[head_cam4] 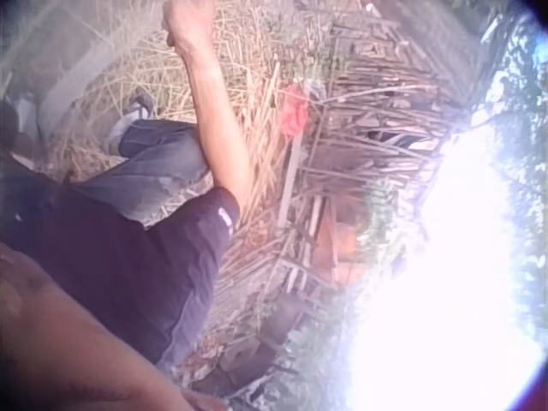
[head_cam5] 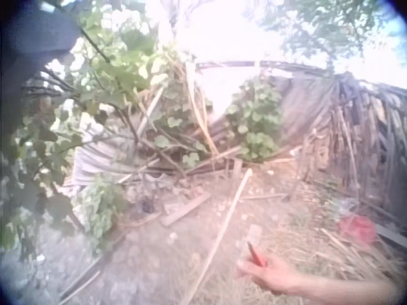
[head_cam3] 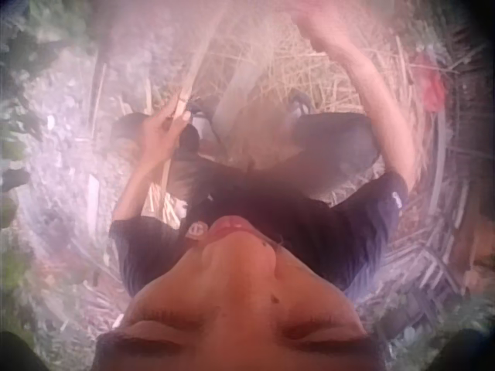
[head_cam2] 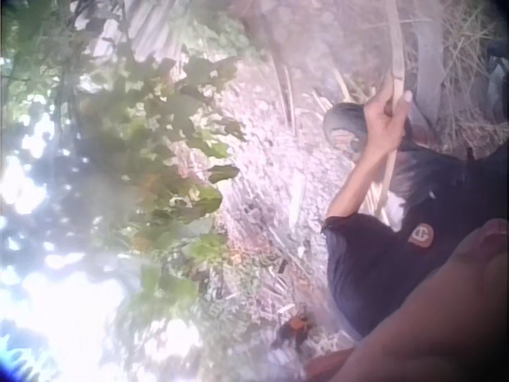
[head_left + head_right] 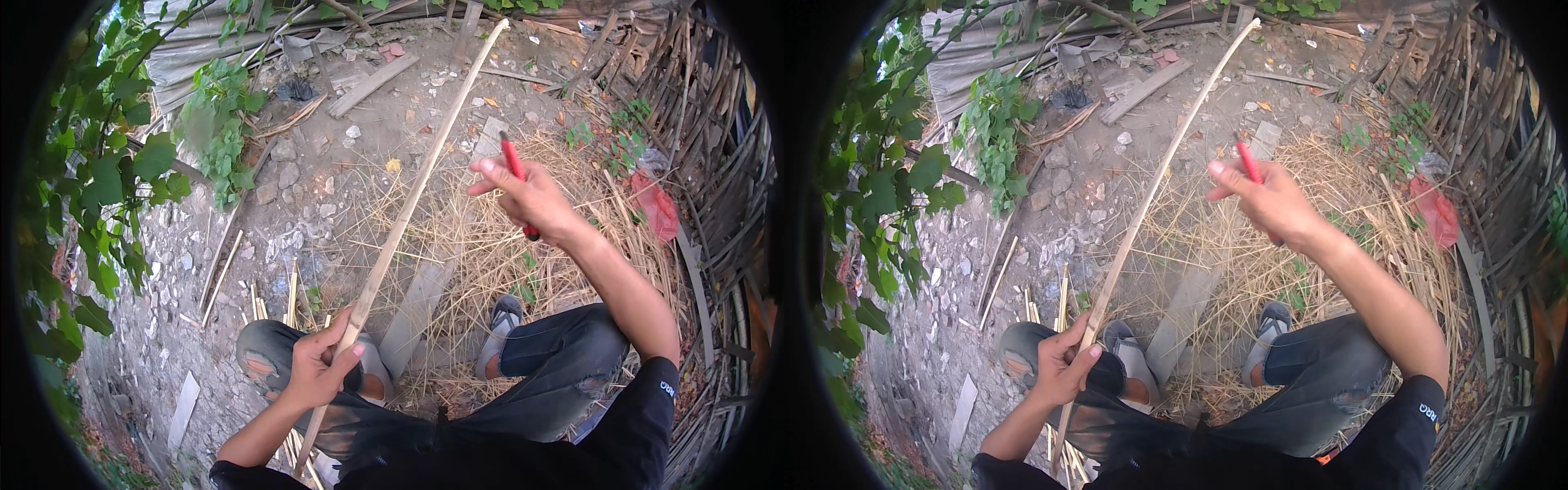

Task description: The person sits on the ground and uses a red utility knife to shave and smooth a long, thin bamboo stick. They hold the stick with one hand and carefully scrape along its length with the knife in the other hand, rotating the stick to work on different sides.

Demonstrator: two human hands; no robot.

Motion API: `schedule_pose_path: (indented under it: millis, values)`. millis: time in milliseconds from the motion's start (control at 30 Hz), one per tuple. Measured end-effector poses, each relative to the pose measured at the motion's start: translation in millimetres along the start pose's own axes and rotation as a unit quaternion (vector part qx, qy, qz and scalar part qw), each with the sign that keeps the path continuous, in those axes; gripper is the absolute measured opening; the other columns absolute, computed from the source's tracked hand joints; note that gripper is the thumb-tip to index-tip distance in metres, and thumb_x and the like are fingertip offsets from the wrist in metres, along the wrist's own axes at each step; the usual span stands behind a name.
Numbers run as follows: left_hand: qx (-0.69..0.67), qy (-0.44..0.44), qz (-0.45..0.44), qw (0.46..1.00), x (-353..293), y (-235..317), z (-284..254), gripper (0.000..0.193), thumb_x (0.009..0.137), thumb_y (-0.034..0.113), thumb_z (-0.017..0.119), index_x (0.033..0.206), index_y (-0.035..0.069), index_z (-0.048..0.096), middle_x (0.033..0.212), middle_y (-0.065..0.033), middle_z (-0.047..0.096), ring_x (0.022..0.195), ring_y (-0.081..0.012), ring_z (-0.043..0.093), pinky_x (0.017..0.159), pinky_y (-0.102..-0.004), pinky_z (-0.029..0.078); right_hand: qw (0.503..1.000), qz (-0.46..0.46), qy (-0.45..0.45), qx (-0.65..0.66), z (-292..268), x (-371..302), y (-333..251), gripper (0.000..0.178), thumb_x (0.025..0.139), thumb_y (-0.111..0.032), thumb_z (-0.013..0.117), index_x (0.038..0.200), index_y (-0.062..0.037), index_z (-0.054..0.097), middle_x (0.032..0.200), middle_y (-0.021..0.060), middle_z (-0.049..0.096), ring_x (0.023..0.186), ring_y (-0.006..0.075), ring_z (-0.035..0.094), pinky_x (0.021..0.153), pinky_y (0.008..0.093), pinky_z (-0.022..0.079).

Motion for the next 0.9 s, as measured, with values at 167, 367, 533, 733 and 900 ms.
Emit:
schedule_pose_path:
  millis: [167, 367, 533, 733, 900]
  values:
    - [-0.04, -0.049, 0.001, 0.998, 45, 8, 31, 0.056, 0.099, 0.004, 0.066, 0.151, -0.003, 0.045, 0.082, 0.0018, 0.064, 0.05, 0.0003, 0.051, 0.044, -0.0182, 0.037, 0.993, -0.107, -0.048, 0.012, 81, -10, -14, 0.05, 0.101, -0.047, 0.065, 0.115, 0.0013, 0.067, 0.082, 0.005, 0.068, 0.081, 0.0115, 0.062, 0.077, 0.0306, 0.05]
    - [-0.123, -0.144, -0.035, 0.981, 84, -5, 53, 0.055, 0.106, 0.014, 0.048, 0.157, 0.0, 0.035, 0.068, 0.0025, 0.051, 0.043, -0.0051, 0.042, 0.042, -0.0222, 0.035, 0.997, -0.049, -0.038, 0.035, 76, 11, 11, 0.047, 0.096, -0.039, 0.074, 0.114, 0.0021, 0.059, 0.084, 0.0054, 0.068, 0.084, 0.0119, 0.063, 0.078, 0.0298, 0.051]
    - [-0.25, -0.143, -0.105, 0.952, 91, -24, 64, 0.058, 0.103, 0.018, 0.041, 0.157, 0.0, 0.032, 0.075, -0.002, 0.042, 0.041, -0.0082, 0.037, 0.038, -0.0237, 0.032, 0.993, -0.083, -0.061, -0.062, 74, 19, 15, 0.055, 0.09, -0.043, 0.08, 0.113, 0.0017, 0.059, 0.082, 0.0093, 0.068, 0.083, 0.0167, 0.066, 0.074, 0.0348, 0.052]
    - [-0.292, -0.107, -0.129, 0.942, 95, -30, 56, 0.055, 0.104, 0.021, 0.041, 0.157, 0.007, 0.033, 0.073, 0.0002, 0.039, 0.04, -0.0071, 0.033, 0.035, -0.0235, 0.029, 0.935, -0.163, -0.105, -0.296, 92, -2, 4, 0.049, 0.102, -0.049, 0.059, 0.095, 0.0002, 0.062, 0.066, 0.02, 0.061, 0.065, 0.0387, 0.065, 0.061, 0.0471, 0.048]
    - [-0.301, -0.101, -0.157, 0.935, 93, -39, 53, 0.061, 0.104, 0.018, 0.042, 0.163, 0.014, 0.026, 0.075, 0.0019, 0.04, 0.044, -0.0061, 0.034, 0.039, -0.0228, 0.029, 0.912, -0.192, -0.126, -0.339, 119, -13, 16, 0.045, 0.104, -0.041, 0.057, 0.087, 0.0005, 0.061, 0.059, 0.0221, 0.058, 0.059, 0.0449, 0.063, 0.056, 0.0516, 0.048]
Point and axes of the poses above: each hand's wrist, its own x-axis towards the middle knuckle, its own z-axis out of the palm, y = z × x, the point moved 9 cm from there along x, towards the middle knuckle
